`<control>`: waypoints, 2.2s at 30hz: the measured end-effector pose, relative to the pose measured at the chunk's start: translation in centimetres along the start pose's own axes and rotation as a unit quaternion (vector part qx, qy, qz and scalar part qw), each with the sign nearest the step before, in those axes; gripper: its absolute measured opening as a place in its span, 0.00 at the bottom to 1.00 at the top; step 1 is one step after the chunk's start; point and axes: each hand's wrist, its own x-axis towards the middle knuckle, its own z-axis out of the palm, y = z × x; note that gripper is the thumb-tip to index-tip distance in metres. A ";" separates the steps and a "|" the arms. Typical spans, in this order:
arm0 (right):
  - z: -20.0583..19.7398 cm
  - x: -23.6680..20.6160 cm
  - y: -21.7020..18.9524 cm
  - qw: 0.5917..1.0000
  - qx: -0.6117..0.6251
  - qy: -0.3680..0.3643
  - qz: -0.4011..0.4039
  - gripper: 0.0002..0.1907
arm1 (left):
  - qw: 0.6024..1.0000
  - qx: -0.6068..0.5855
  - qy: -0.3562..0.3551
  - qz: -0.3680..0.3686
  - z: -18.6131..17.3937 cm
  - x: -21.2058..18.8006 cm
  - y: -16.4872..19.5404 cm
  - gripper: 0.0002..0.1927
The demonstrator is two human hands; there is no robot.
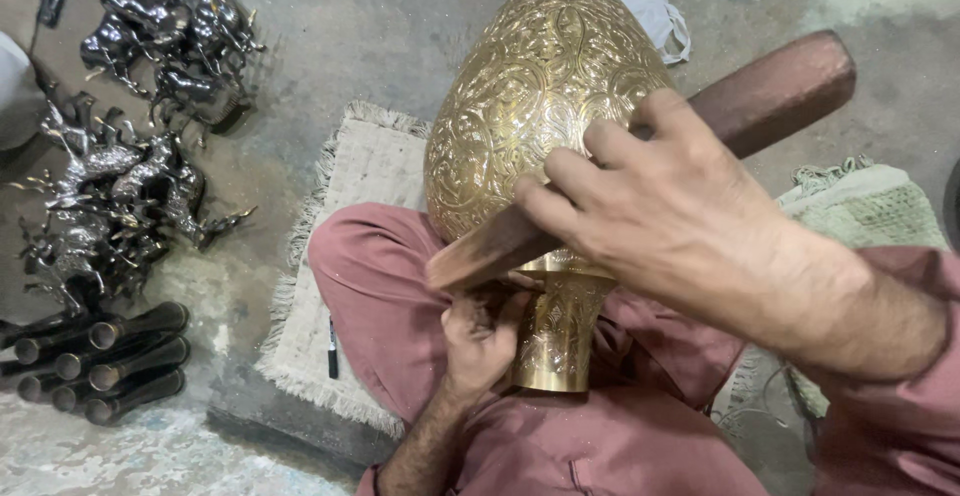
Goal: The person sits cross-legged on the floor holding a large engraved brass vase on their lap. They hold a small punch against the vase's neck with one hand and strike it with a wooden mallet held in the other hand, repeating the hammering across the neck and shoulder of the vessel.
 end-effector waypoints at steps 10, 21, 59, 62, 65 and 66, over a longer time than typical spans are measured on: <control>1.1 -0.1 0.1 0.999 0.031 0.012 -0.002 0.27 | 0.999 -0.039 -0.003 0.025 -0.1 0.3 -0.3 0.15; 1.1 -0.4 -0.4 0.997 -0.065 -0.031 -0.002 0.38 | 1.000 -0.014 -0.021 0.011 -0.1 0.1 -0.7 0.09; 1.2 -0.1 -0.3 0.998 0.026 0.051 -0.002 0.37 | 0.995 -0.091 0.031 -0.016 1.1 0.2 0.9 0.13; 1.1 -0.3 -0.9 0.998 -0.016 0.043 -0.036 0.31 | 0.998 -0.048 0.038 -0.021 1.2 -0.1 0.7 0.14; 0.9 -0.3 -1.4 0.998 0.011 0.061 -0.015 0.32 | 0.997 -0.054 0.031 -0.054 1.0 -0.6 0.5 0.12; 0.9 -0.2 -1.5 0.997 0.028 0.073 0.001 0.34 | 0.995 -0.072 0.028 -0.065 0.9 -0.6 0.4 0.10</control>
